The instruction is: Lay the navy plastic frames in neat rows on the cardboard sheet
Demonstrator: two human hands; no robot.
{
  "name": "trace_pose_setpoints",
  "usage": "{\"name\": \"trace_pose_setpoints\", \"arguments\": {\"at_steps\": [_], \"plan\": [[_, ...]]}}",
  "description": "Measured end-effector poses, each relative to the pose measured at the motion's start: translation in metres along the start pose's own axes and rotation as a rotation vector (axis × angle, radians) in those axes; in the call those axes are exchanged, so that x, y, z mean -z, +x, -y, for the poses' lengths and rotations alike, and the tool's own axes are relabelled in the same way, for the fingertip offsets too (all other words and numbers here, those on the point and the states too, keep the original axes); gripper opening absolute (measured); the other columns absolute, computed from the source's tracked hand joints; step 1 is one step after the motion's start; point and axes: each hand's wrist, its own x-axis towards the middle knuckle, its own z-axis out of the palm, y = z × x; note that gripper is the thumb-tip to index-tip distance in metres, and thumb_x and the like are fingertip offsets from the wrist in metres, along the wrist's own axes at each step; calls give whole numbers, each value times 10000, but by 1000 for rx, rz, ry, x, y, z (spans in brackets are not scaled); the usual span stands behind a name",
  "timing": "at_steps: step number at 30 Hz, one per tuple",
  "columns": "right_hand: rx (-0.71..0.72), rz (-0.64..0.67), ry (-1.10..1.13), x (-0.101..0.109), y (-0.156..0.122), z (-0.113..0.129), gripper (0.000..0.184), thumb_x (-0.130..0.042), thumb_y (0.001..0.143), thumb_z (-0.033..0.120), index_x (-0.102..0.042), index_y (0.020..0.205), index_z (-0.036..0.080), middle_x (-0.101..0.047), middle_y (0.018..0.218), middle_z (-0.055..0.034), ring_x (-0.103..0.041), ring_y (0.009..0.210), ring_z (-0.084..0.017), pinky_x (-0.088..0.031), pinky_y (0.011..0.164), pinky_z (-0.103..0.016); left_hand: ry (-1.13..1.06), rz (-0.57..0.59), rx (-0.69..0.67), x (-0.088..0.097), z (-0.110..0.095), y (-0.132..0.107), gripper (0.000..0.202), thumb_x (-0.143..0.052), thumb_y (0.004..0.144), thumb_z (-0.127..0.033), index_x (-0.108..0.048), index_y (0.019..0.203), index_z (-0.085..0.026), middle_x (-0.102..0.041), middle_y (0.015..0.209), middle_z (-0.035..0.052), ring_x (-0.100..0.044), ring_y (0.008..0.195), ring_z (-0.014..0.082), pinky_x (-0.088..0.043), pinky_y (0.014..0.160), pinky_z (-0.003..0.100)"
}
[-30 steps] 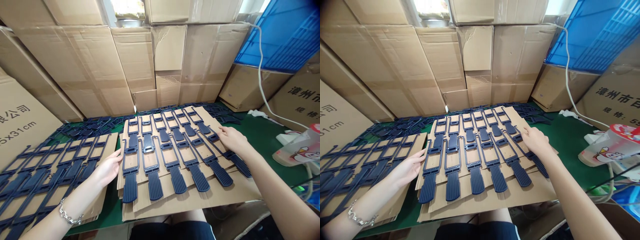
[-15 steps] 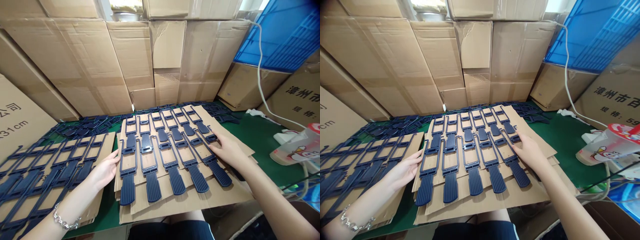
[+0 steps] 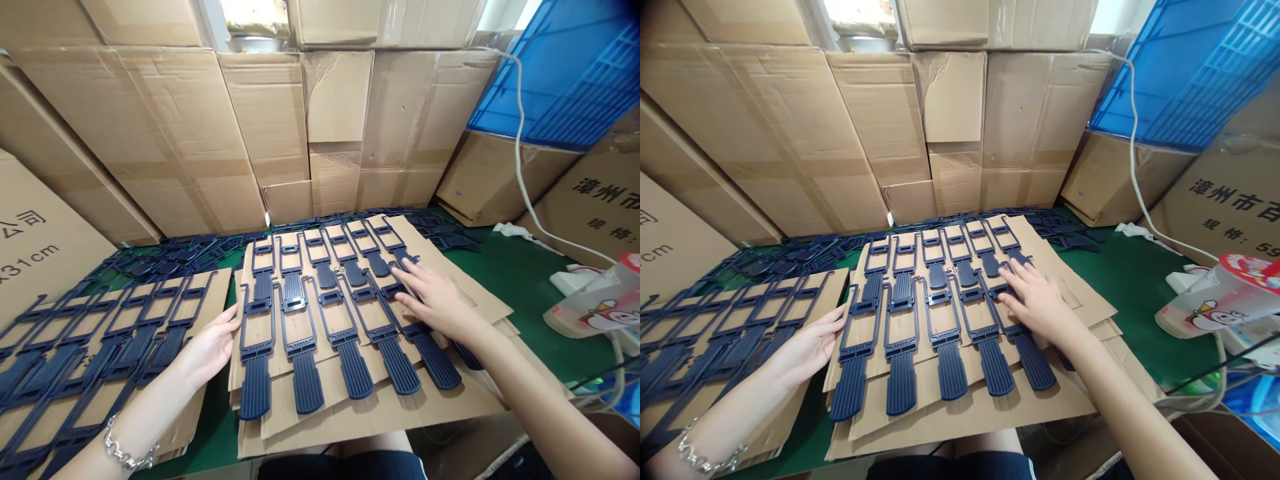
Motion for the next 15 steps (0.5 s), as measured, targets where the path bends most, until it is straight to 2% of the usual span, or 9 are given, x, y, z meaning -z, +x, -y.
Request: {"name": "trace_pose_setpoints", "arguments": {"at_steps": [2,5,10,15], "plan": [[73,97,-13,-2,-1,11,479,-257,921,455,-330,1363,284,-162,1425,10,-200,1290,-281,-242,959,-602,4,-7,2,1,0,1,521,-397,799,48,-373,1296,-109,-562,1148,141,-626,877,183,-562,660,220],[83,169,-55,-5,0,22,462,-233,936,426,-324,1362,274,-169,1421,-11,-192,1295,-271,-171,937,-665,9,-14,5,2,1,2,532,-399,804,41,-354,1311,-115,-555,1158,145,-624,885,189,-563,665,229],[63,142,-70,-8,4,21,455,-255,932,409,-370,1339,242,-205,1411,-50,-222,1283,-270,-150,937,-671,6,-20,4,4,3,5,523,-391,808,40,-360,1307,-114,-561,1147,145,-629,865,178,-562,651,216],[69,171,25,-15,8,12,496,-243,925,446,-362,1354,227,-210,1414,-49,-189,1296,-271,-237,975,-589,-4,-19,-11,8,6,7,539,-398,811,30,-334,1328,-114,-547,1168,149,-628,868,183,-566,644,222]]}}
